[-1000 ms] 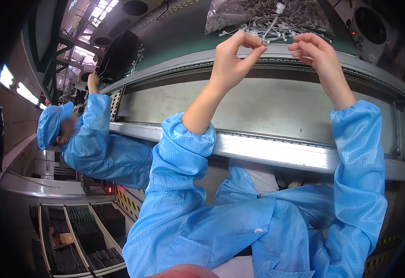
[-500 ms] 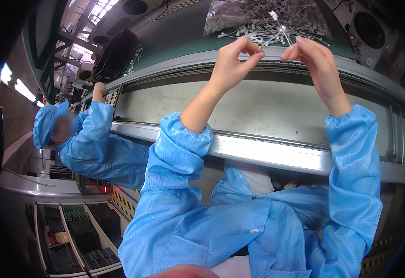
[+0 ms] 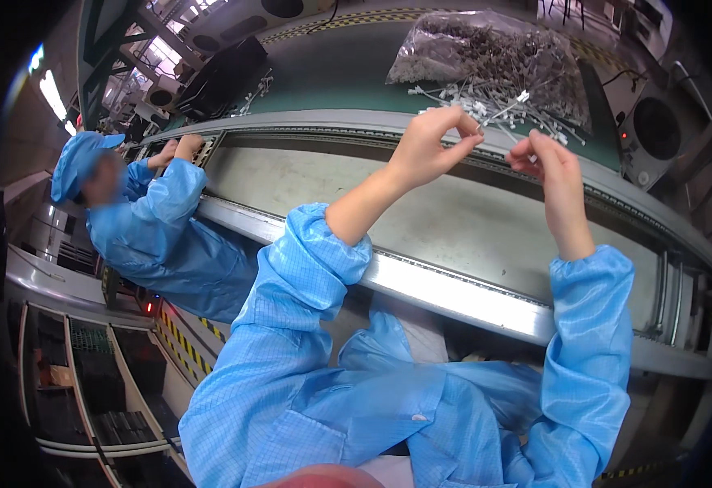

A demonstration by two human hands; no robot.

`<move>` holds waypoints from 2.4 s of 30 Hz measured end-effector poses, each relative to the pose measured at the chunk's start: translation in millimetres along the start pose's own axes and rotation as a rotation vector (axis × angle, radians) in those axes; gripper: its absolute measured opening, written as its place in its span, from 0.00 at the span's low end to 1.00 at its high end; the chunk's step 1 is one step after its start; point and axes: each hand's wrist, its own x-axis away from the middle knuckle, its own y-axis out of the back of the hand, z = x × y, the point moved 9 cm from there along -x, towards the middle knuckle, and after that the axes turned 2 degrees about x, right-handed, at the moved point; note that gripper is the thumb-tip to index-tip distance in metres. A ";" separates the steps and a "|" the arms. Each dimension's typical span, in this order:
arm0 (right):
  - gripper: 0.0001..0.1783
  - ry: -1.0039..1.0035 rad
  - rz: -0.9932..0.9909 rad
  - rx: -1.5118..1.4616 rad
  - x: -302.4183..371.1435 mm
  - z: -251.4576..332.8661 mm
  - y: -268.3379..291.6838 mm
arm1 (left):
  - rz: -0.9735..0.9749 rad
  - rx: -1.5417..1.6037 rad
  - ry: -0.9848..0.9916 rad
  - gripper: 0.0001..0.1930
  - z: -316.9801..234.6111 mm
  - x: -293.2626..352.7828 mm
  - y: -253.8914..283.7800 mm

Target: The person is assembling small electronic components onto a panel on a conveyor belt.

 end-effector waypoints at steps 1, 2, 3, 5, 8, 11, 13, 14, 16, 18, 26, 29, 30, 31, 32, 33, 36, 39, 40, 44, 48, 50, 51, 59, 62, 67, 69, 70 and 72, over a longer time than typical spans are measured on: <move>0.20 -0.003 0.011 0.013 1.1 -1.2 -1.6 | 0.000 -0.025 -0.010 0.05 -1.3 1.1 0.8; 0.20 -0.012 0.008 0.022 1.6 -3.7 -0.3 | 0.005 -0.047 -0.024 0.05 -3.1 1.6 0.2; 0.20 -0.022 0.006 0.029 2.2 -6.1 0.0 | -0.006 -0.054 -0.034 0.05 -4.5 2.1 1.0; 0.20 -0.017 0.000 0.037 4.7 -4.2 -3.3 | 0.000 -0.049 -0.038 0.05 -5.6 2.6 -0.9; 0.21 0.011 0.028 0.050 6.6 1.4 -5.8 | 0.007 -0.063 -0.037 0.05 -7.5 3.4 -2.0; 0.20 0.060 0.049 0.045 8.1 8.8 -8.1 | 0.012 -0.062 -0.033 0.05 -5.4 3.2 -3.3; 0.20 0.071 0.053 0.046 8.1 7.4 -10.0 | 0.010 -0.055 -0.026 0.05 -3.9 3.9 -2.0; 0.20 0.076 0.058 0.057 7.6 5.4 -10.8 | 0.013 -0.052 -0.021 0.05 -3.1 4.5 -1.8; 0.19 0.064 0.047 0.083 6.7 -1.3 -8.6 | 0.020 -0.056 -0.029 0.05 -3.8 5.2 -3.3; 0.19 0.067 0.051 0.092 7.1 -4.7 -8.8 | 0.028 -0.062 -0.034 0.05 -4.2 4.5 -4.5; 0.19 -0.013 0.101 0.093 11.8 -20.2 -20.3 | 0.044 -0.144 -0.080 0.06 -8.6 8.6 -7.6; 0.19 -0.064 0.123 0.112 12.9 -25.4 -23.3 | 0.051 -0.156 -0.078 0.06 -7.7 9.5 -9.1; 0.18 -0.070 0.132 0.105 12.2 -28.2 -22.9 | 0.051 -0.155 -0.079 0.06 -8.3 8.5 -9.1; 0.18 -0.075 0.141 0.098 12.0 -29.9 -23.0 | 0.042 -0.145 -0.088 0.06 -9.5 7.5 -8.0; 0.18 -0.076 0.140 0.098 12.1 -29.4 -23.1 | 0.032 -0.134 -0.098 0.06 -10.8 6.7 -6.8; 0.18 -0.097 0.134 0.106 12.0 -31.6 -23.4 | 0.032 -0.134 -0.098 0.06 -11.2 6.3 -5.9; 0.18 -0.128 0.131 0.135 11.3 -37.8 -20.3 | 0.009 -0.087 -0.073 0.05 -11.4 4.6 -1.4; 0.18 -0.151 0.116 0.167 11.4 -38.8 -15.7 | -0.015 -0.068 -0.065 0.05 -13.5 3.3 0.6; 0.18 -0.164 0.101 0.178 11.7 -38.9 -14.1 | -0.018 -0.067 -0.062 0.05 -13.6 3.6 1.2; 0.18 -0.095 0.055 0.230 9.4 -27.2 -6.9 | -0.008 -0.082 -0.056 0.06 -12.2 2.9 -1.0; 0.16 0.135 0.062 0.129 13.0 2.7 -12.5 | 0.023 -0.075 -0.045 0.06 -8.5 4.2 -5.3; 0.15 0.223 0.044 0.114 14.4 15.6 -11.6 | -0.005 -0.138 -0.054 0.05 -8.5 2.5 -3.3; 0.15 0.212 0.035 0.115 13.8 15.1 -13.2 | -0.020 -0.143 -0.055 0.05 -4.1 4.0 -0.1; 0.14 0.291 -0.033 0.087 14.1 29.4 -1.0 | -0.100 -0.120 0.076 0.07 9.2 2.1 6.5; 0.13 0.292 -0.042 0.084 14.7 28.6 -0.2 | -0.095 -0.117 0.096 0.06 13.1 4.7 5.8; 0.13 0.272 -0.107 0.069 12.5 26.5 8.9 | -0.096 -0.126 0.109 0.06 13.3 5.4 7.6; 0.13 0.235 -0.145 0.049 10.0 21.1 15.0 | -0.075 -0.081 0.128 0.05 12.1 4.1 5.8; 0.13 0.199 -0.182 0.026 8.8 16.2 20.5 | -0.072 -0.079 0.131 0.05 10.1 2.5 4.6; 0.14 0.171 -0.211 0.003 7.5 11.0 26.1 | -0.079 0.112 0.180 0.06 12.1 1.9 2.5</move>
